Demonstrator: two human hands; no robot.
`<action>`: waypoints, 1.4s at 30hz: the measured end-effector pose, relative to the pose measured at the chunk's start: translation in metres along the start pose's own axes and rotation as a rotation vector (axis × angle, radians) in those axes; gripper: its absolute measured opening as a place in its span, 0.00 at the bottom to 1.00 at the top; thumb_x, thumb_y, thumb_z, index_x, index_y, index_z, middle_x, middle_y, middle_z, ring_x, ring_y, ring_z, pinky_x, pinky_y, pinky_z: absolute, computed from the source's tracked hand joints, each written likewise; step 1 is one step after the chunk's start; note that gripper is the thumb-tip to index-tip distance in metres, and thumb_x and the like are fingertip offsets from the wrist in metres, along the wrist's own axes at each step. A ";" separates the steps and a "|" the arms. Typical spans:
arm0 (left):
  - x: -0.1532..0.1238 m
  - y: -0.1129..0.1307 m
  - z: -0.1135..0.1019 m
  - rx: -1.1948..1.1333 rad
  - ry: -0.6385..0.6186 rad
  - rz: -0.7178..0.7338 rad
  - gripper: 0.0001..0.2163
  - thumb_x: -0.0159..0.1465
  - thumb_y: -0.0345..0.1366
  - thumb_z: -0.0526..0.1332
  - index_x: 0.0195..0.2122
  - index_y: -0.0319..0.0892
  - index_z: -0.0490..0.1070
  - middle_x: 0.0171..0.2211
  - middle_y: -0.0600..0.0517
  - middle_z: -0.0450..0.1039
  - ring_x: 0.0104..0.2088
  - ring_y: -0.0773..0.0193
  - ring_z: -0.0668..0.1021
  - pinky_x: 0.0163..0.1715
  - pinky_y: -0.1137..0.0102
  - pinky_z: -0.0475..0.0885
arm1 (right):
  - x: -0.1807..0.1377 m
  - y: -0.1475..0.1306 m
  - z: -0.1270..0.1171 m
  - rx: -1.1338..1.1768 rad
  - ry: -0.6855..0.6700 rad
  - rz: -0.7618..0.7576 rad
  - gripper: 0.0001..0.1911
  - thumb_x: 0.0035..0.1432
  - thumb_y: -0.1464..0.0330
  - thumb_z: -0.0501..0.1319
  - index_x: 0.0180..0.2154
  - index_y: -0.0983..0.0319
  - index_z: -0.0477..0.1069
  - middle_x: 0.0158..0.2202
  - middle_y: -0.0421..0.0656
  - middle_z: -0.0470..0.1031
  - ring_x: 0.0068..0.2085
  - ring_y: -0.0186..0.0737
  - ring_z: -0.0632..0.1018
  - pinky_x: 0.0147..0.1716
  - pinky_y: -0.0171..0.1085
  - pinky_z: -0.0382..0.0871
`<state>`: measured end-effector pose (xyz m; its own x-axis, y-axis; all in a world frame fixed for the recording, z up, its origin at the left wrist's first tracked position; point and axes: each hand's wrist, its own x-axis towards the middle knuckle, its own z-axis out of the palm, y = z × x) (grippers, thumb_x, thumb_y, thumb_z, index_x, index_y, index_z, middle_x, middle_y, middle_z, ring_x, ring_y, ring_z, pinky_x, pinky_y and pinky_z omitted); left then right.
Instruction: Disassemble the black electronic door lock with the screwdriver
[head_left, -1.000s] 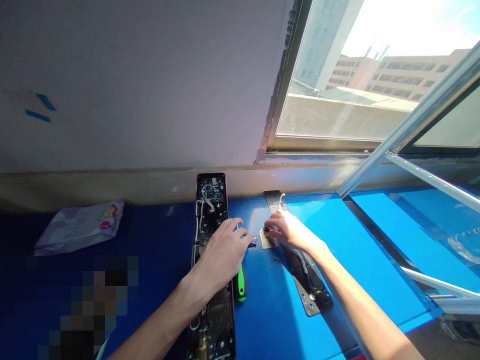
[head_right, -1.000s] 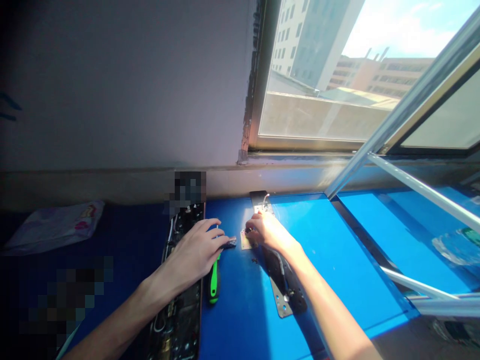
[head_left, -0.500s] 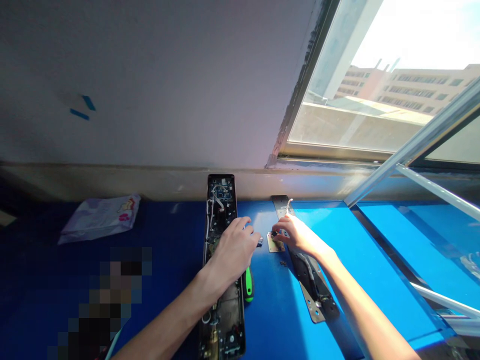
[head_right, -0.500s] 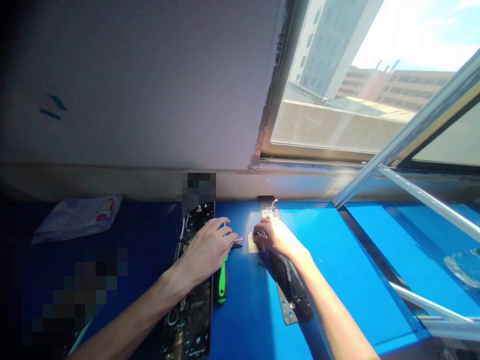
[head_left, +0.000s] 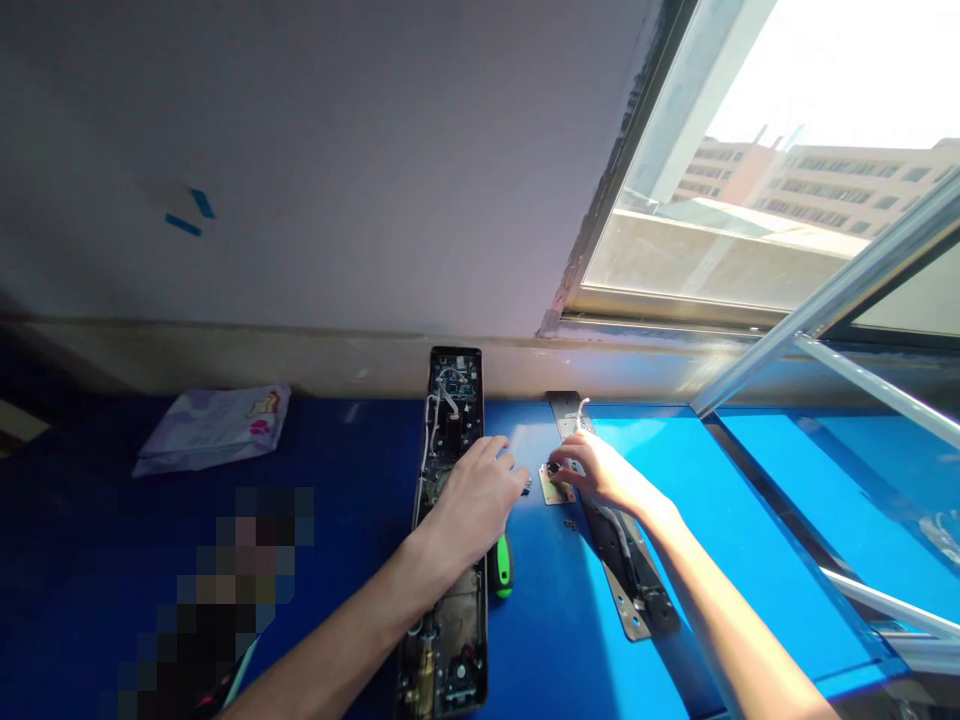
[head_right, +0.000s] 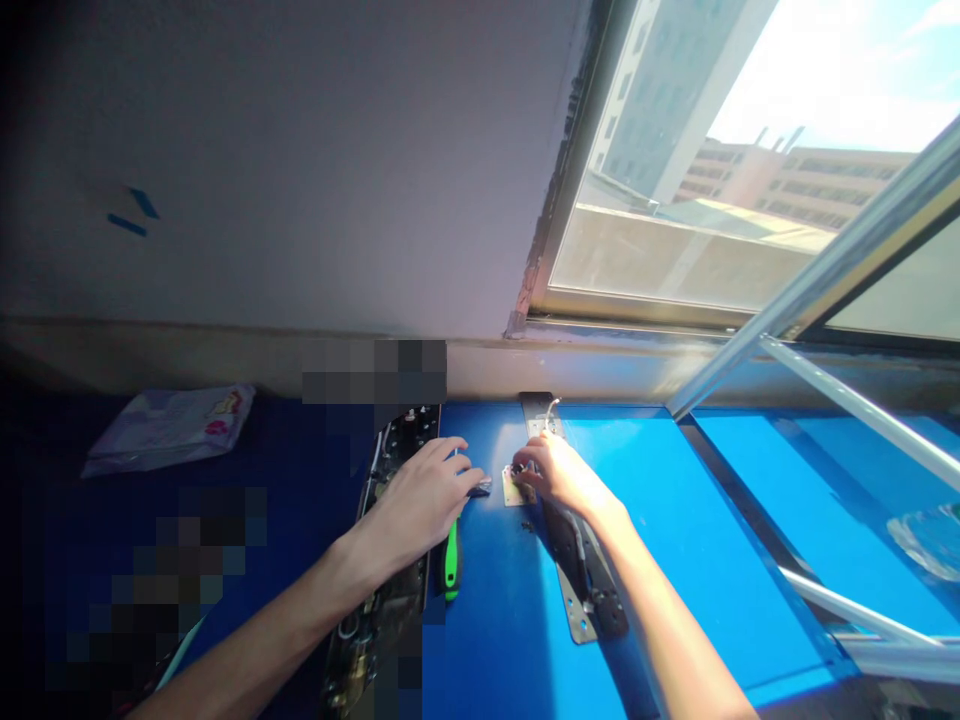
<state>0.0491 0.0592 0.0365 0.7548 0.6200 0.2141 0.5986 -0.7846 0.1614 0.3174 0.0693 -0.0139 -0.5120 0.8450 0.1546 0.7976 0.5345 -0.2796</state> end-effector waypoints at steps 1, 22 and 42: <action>0.000 0.000 0.000 0.004 -0.003 0.001 0.11 0.67 0.22 0.62 0.45 0.38 0.83 0.45 0.41 0.84 0.57 0.44 0.78 0.58 0.52 0.75 | 0.000 0.001 0.001 -0.001 0.002 0.001 0.14 0.72 0.59 0.63 0.51 0.61 0.76 0.50 0.46 0.79 0.45 0.41 0.81 0.46 0.45 0.80; -0.052 -0.048 0.002 -0.263 0.761 -0.312 0.12 0.73 0.27 0.57 0.49 0.42 0.79 0.49 0.46 0.82 0.53 0.54 0.80 0.57 0.55 0.78 | 0.061 -0.147 -0.021 0.117 0.138 -0.104 0.10 0.65 0.65 0.70 0.47 0.60 0.81 0.42 0.49 0.81 0.44 0.49 0.77 0.44 0.46 0.73; -0.017 -0.006 -0.007 -0.352 0.572 -0.102 0.12 0.71 0.24 0.58 0.48 0.41 0.80 0.47 0.46 0.83 0.57 0.50 0.76 0.57 0.51 0.78 | 0.013 -0.081 -0.034 0.480 0.269 0.272 0.17 0.67 0.54 0.66 0.45 0.61 0.83 0.39 0.47 0.85 0.36 0.41 0.83 0.36 0.39 0.79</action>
<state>0.0307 0.0530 0.0381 0.3803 0.6662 0.6416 0.4636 -0.7375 0.4911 0.2569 0.0375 0.0432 -0.1618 0.9588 0.2335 0.6238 0.2827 -0.7286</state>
